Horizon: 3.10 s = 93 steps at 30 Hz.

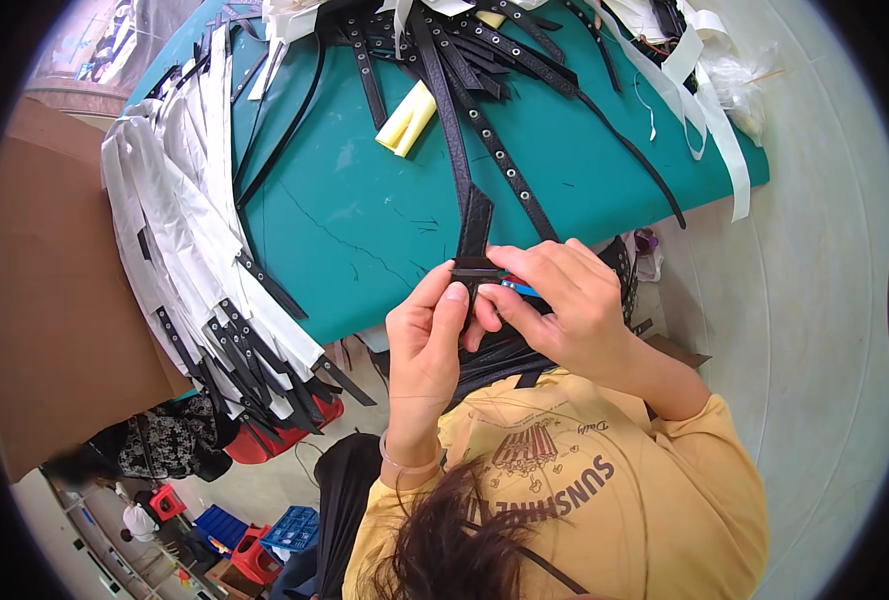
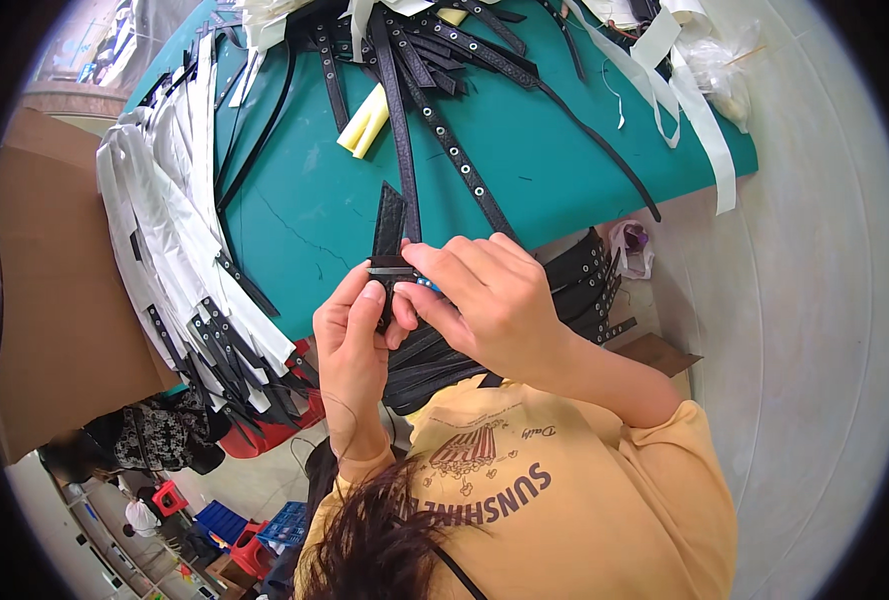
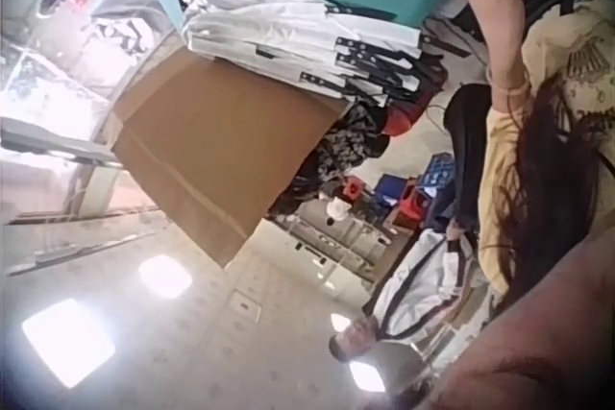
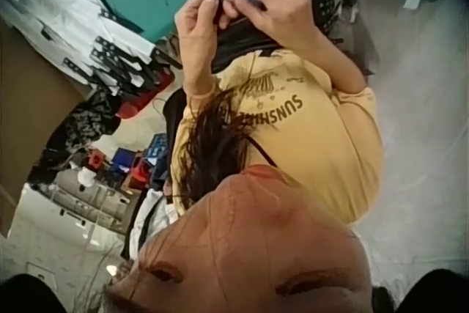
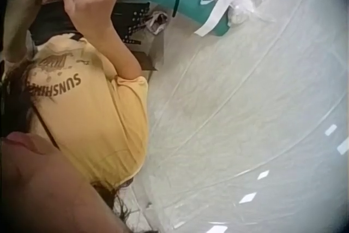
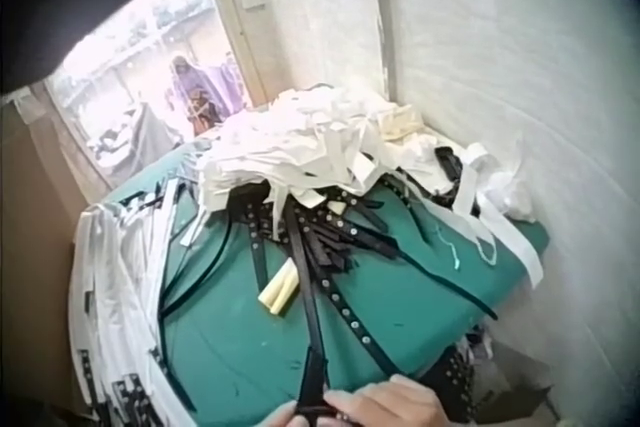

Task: Trimming and assembling belt components using nippers at a factory workbench.

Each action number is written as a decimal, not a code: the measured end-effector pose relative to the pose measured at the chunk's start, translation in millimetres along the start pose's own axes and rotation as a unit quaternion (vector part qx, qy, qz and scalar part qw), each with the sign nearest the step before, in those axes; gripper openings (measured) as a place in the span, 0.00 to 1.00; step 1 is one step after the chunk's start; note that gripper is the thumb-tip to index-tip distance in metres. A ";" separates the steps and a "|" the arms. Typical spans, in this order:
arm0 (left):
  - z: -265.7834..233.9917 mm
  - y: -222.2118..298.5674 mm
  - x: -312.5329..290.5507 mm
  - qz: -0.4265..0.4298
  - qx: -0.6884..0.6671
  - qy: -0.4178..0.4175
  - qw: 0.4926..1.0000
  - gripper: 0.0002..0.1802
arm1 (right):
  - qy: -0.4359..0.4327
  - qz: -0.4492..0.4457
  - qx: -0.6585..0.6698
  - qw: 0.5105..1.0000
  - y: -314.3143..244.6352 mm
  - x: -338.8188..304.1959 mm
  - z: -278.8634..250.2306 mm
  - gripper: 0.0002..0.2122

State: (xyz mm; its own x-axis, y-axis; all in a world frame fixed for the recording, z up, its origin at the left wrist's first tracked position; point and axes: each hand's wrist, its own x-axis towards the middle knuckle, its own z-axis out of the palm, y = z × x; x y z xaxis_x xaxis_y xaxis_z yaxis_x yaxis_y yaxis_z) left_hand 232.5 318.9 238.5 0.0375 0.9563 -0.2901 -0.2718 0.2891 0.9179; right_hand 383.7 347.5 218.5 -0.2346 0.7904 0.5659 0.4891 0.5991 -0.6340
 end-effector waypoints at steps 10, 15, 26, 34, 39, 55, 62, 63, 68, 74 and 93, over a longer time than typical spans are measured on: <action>0.4 -1.0 -2.2 -0.008 -0.010 0.016 1.000 0.15 | -0.020 -0.003 0.019 1.000 4.0 -1.3 1.0 0.11; -4.4 -4.5 -1.7 -0.008 -0.005 0.014 1.000 0.16 | 0.007 -0.023 -0.027 0.999 6.9 6.3 3.4 0.08; 14.7 -4.8 -8.1 0.232 0.281 0.147 0.920 0.12 | -0.132 0.375 0.468 0.789 3.7 50.7 4.0 0.07; 0.5 -18.6 -10.7 0.274 0.380 0.108 0.877 0.19 | -0.046 0.388 0.583 0.712 -1.8 48.6 0.7 0.09; 5.4 -19.6 -5.9 0.244 0.423 0.130 0.863 0.18 | -0.010 0.325 0.663 0.674 -3.3 50.1 7.2 0.10; -1.8 7.7 -20.3 -0.029 -0.099 0.054 0.993 0.21 | 0.003 -0.004 0.033 0.999 -1.8 -4.6 14.7 0.18; -2.9 6.5 -20.5 -0.026 -0.095 0.036 0.994 0.20 | 0.002 0.046 0.087 0.995 -3.4 2.3 9.9 0.17; -3.1 7.2 -19.8 -0.025 -0.101 0.039 0.994 0.20 | 0.007 0.044 0.088 0.995 -4.4 1.3 8.4 0.17; -1.9 9.5 -19.6 -0.022 -0.106 0.049 0.993 0.20 | -0.037 0.015 0.043 0.998 -10.0 -4.3 5.1 0.18; -0.7 11.0 -21.3 -0.034 -0.119 0.044 0.991 0.20 | 0.006 0.014 0.075 0.997 -7.9 -3.6 12.3 0.18; 0.6 9.3 -24.1 -0.025 -0.059 0.050 0.997 0.17 | 0.008 0.007 0.045 0.999 -7.5 -4.4 9.0 0.18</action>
State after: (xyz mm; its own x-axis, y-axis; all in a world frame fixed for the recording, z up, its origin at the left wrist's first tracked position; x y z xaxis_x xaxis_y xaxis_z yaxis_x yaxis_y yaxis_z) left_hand 229.6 298.6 254.2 -0.0410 0.9301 -0.3651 -0.3843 0.3226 0.8650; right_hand 373.5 340.6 216.1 -0.2137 0.7971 0.5647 0.4140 0.5975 -0.6867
